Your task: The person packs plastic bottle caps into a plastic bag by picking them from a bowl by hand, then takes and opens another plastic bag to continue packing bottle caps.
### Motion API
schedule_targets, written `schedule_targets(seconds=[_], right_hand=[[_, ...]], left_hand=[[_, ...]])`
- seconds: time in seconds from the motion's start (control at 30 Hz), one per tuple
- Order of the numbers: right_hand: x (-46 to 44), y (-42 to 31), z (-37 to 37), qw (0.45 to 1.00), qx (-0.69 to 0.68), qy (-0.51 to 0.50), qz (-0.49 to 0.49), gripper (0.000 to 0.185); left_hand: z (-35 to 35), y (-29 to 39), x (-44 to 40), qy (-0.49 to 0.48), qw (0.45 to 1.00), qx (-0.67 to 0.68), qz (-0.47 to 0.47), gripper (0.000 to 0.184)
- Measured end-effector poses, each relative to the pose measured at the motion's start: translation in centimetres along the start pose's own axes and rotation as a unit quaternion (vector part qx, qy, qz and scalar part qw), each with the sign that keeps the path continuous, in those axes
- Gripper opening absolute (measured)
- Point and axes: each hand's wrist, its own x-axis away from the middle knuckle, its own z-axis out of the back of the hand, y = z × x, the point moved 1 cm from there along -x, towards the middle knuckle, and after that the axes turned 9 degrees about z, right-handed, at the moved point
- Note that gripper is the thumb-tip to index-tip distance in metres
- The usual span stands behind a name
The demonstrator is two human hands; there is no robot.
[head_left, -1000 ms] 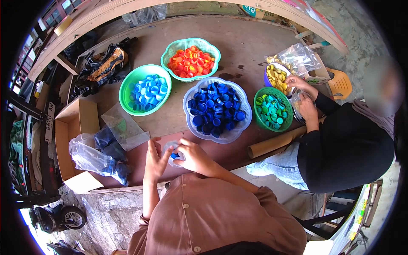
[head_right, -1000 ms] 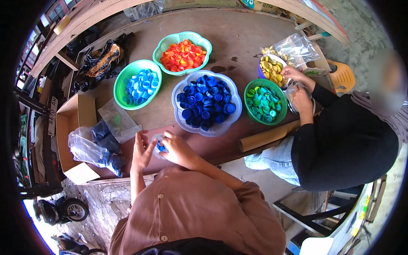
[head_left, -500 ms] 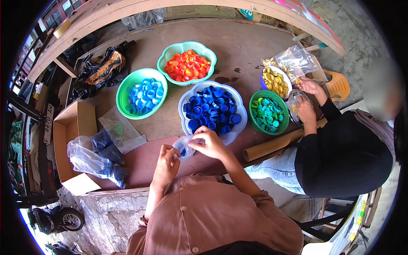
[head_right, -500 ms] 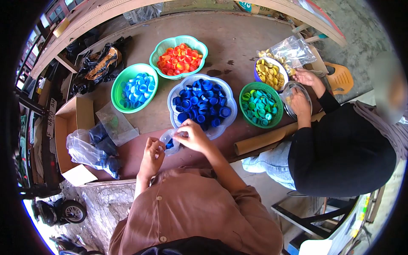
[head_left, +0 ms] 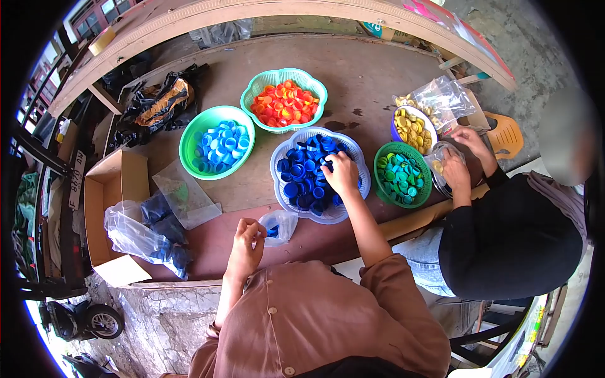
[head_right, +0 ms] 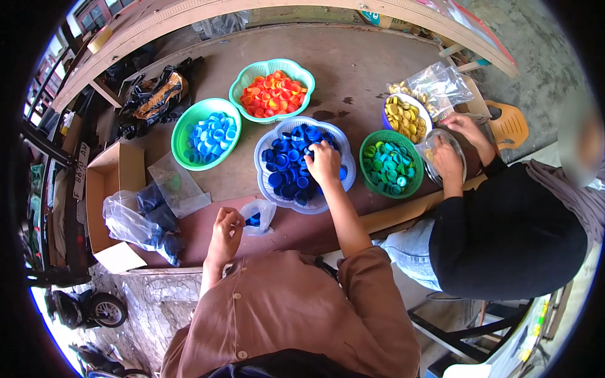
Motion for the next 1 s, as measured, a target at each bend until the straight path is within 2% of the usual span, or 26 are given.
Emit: schedule_targets(seconds=[0.07, 0.13, 0.2, 0.27, 0.3, 0.33, 0.37, 0.4, 0.47, 0.5, 0.6, 0.67, 0.7, 0.73, 0.8, 0.93, 1.0], right_hand=[[-0.3, 0.0, -0.5, 0.999, 0.042, -0.018, -0.029, 0.014], [-0.4, 0.3, -0.6, 0.998, 0.001, -0.016, -0.057, 0.013], [-0.3, 1.3, -1.1, 0.989, -0.116, 0.026, -0.093, 0.012], [0.0, 1.8, -1.1, 0.944, -0.270, 0.042, -0.183, 0.016], [0.4, 2.5, -0.8, 0.843, -0.447, 0.022, -0.299, 0.016], [0.5, 2.1, 0.2, 0.694, -0.599, 0.002, -0.399, 0.017], [0.7, 1.4, 0.6, 0.603, -0.677, 0.011, -0.423, 0.013], [1.0, 1.0, 1.1, 0.603, -0.677, 0.010, -0.422, 0.013], [1.3, -0.5, 2.4, 0.506, -0.762, 0.012, -0.403, 0.009], [1.4, -1.6, 3.3, 0.504, -0.766, 0.024, -0.399, 0.009], [2.8, -3.4, 2.7, 0.541, -0.787, 0.053, -0.292, 0.008], [3.3, -8.2, 4.5, 0.784, -0.594, 0.050, -0.176, 0.007], [4.0, -9.4, 3.9, 0.864, -0.493, 0.014, -0.097, 0.005], [4.4, -11.3, 4.3, 0.937, -0.345, 0.037, 0.038, 0.005], [5.2, -13.9, 4.0, 0.955, -0.259, 0.001, 0.144, 0.013], [5.6, -13.8, 3.1, 0.958, -0.241, -0.050, 0.145, 0.014], [5.3, -12.8, 3.1, 0.956, -0.224, -0.114, 0.148, 0.014]], left_hand=[[-0.2, 0.1, 0.2, 0.006, 1.000, 0.010, 0.007, 0.012], [-0.2, -0.1, 0.2, -0.002, 0.999, 0.020, 0.028, 0.012], [-0.2, 0.3, 0.2, 0.004, 0.999, 0.015, 0.036, 0.013], [-0.3, 0.5, 0.3, 0.007, 0.999, 0.012, 0.044, 0.015], [-0.4, 0.6, 0.3, 0.004, 0.999, 0.014, 0.047, 0.018], [-0.4, 0.6, 0.2, 0.000, 0.999, 0.015, 0.050, 0.021], [-0.5, 0.6, 0.2, 0.002, 0.999, 0.016, 0.050, 0.021], [-0.6, 0.6, 0.2, 0.000, 0.999, 0.015, 0.046, 0.023], [-0.8, 0.6, 0.2, -0.002, 0.999, 0.014, 0.043, 0.025], [-0.9, 0.7, 0.2, 0.003, 0.999, 0.015, 0.036, 0.027], [-1.1, 0.6, 0.2, 0.012, 0.999, 0.022, 0.035, 0.029], [-1.1, 0.7, 0.2, 0.018, 0.999, 0.029, 0.042, 0.030], [-1.1, 0.8, 0.2, 0.015, 0.998, 0.033, 0.052, 0.030], [-1.1, 0.8, 0.3, 0.012, 0.997, 0.037, 0.063, 0.030], [-1.3, 0.5, 0.2, 0.017, 0.997, 0.040, 0.060, 0.031], [-0.7, 0.2, 0.2, 0.019, 0.997, 0.036, 0.073, 0.034], [-0.7, 0.1, 0.3, 0.019, 0.996, 0.044, 0.076, 0.034]])
